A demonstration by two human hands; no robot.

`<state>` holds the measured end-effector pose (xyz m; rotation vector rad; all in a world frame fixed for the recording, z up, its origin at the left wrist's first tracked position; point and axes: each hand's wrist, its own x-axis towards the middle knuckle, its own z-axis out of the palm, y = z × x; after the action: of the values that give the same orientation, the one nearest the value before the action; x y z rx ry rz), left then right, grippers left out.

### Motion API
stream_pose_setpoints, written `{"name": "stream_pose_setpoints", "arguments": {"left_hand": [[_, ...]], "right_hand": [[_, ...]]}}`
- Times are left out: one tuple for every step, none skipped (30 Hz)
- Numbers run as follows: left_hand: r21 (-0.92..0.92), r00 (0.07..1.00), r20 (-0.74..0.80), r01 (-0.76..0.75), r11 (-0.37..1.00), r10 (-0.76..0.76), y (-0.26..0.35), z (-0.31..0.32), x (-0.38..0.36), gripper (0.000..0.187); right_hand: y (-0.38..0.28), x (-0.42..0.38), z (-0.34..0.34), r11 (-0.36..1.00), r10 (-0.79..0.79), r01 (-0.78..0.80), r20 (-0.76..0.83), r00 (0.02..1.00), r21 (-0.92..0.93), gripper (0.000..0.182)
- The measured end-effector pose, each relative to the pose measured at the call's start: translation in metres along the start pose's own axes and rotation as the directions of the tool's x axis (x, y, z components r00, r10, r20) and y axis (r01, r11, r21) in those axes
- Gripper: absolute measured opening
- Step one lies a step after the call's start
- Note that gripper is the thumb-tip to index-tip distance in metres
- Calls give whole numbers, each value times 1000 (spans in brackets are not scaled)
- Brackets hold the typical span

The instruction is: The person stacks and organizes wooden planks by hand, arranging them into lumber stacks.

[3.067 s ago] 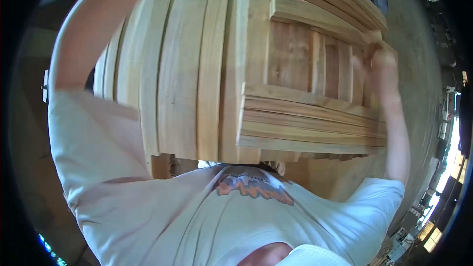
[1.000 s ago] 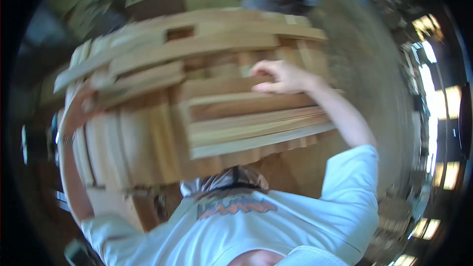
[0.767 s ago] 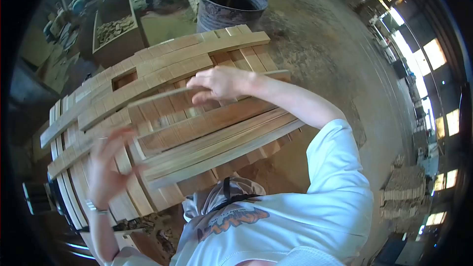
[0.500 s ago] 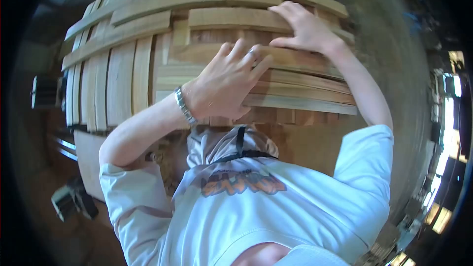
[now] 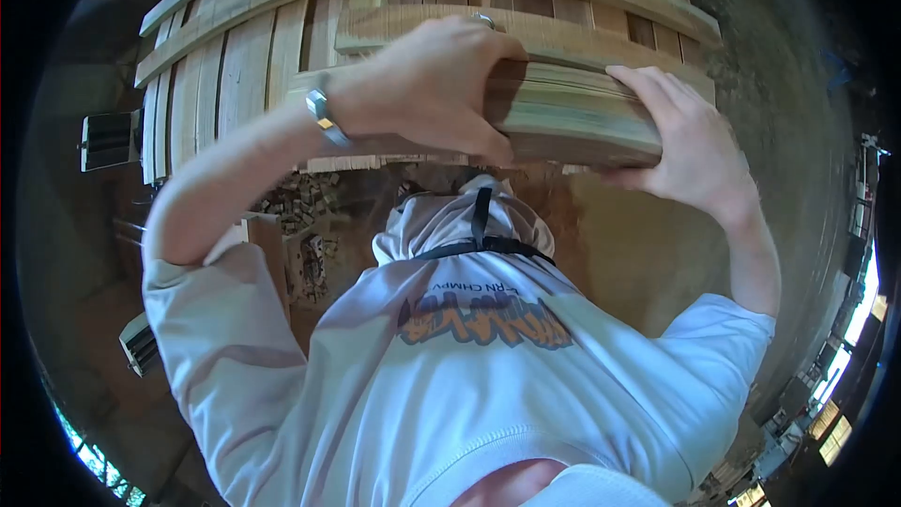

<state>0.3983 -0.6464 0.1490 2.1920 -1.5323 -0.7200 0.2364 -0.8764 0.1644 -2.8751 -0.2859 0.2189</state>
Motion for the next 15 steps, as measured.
{"name": "stream_pose_setpoints", "arguments": {"left_hand": [[2, 993, -57, -103, 995, 103, -9, -2, -8, 72], [-10, 994, -45, -103, 995, 103, -16, -9, -11, 72], [31, 998, 14, -67, 997, 67, -21, -14, -15, 69], [76, 997, 73, -34, 997, 29, -25, -16, -19, 66], [341, 966, -27, -234, 911, 258, -33, -9, -24, 66], [347, 966, -14, -239, 907, 259, -27, 3, -23, 66], [415, 955, -163, -162, 895, 248, -9, 20, -18, 66], [476, 910, -332, -66, 877, 248, 10, 41, -15, 67], [474, 876, -424, -1, 880, 229, 12, 48, -3, 60], [464, 870, -446, 23, 886, 211, 21, 42, -1, 60], [428, 896, -407, 13, 904, 179, 30, 33, -2, 54], [384, 918, -366, 3, 923, 150, 38, 23, -6, 48], [379, 914, -380, 13, 925, 143, 45, 9, -17, 42], [446, 863, -441, -29, 894, 248, 41, -5, -30, 40], [472, 915, -378, 60, 879, 141, 46, -29, -50, 44]], "right_hand": [[-3, 4, 5, 997, 16, -14, -20, 1000, 82, 86], [-3, 14, 8, 984, 33, -28, -25, 999, 178, 83], [-2, 25, 13, 983, 37, -31, -31, 999, 181, 83], [1, 37, 16, 976, 3, -6, 15, 1000, 219, 77], [6, 48, 18, 963, -38, 18, 71, 997, 268, 70], [10, 53, 15, 961, -33, 15, 62, 998, 277, 70], [16, 55, 6, 939, 11, -74, 187, 982, 336, 67], [14, 47, -4, 919, 39, -154, 304, 952, 362, 65], [11, 43, -17, 936, 62, -173, 340, 938, 307, 71], [9, 40, -29, 944, 44, -154, 351, 935, 293, 71], [4, 34, -41, 946, 57, -159, 336, 940, 283, 72], [1, 32, -53, 948, 71, -166, 327, 942, 272, 73], [4, 36, -65, 959, -37, -85, 417, 908, 272, 72], [8, 36, -69, 957, -48, -83, 433, 900, 278, 72], [14, 35, -68, 788, -100, -76, 250, 963, 610, 72]]}}
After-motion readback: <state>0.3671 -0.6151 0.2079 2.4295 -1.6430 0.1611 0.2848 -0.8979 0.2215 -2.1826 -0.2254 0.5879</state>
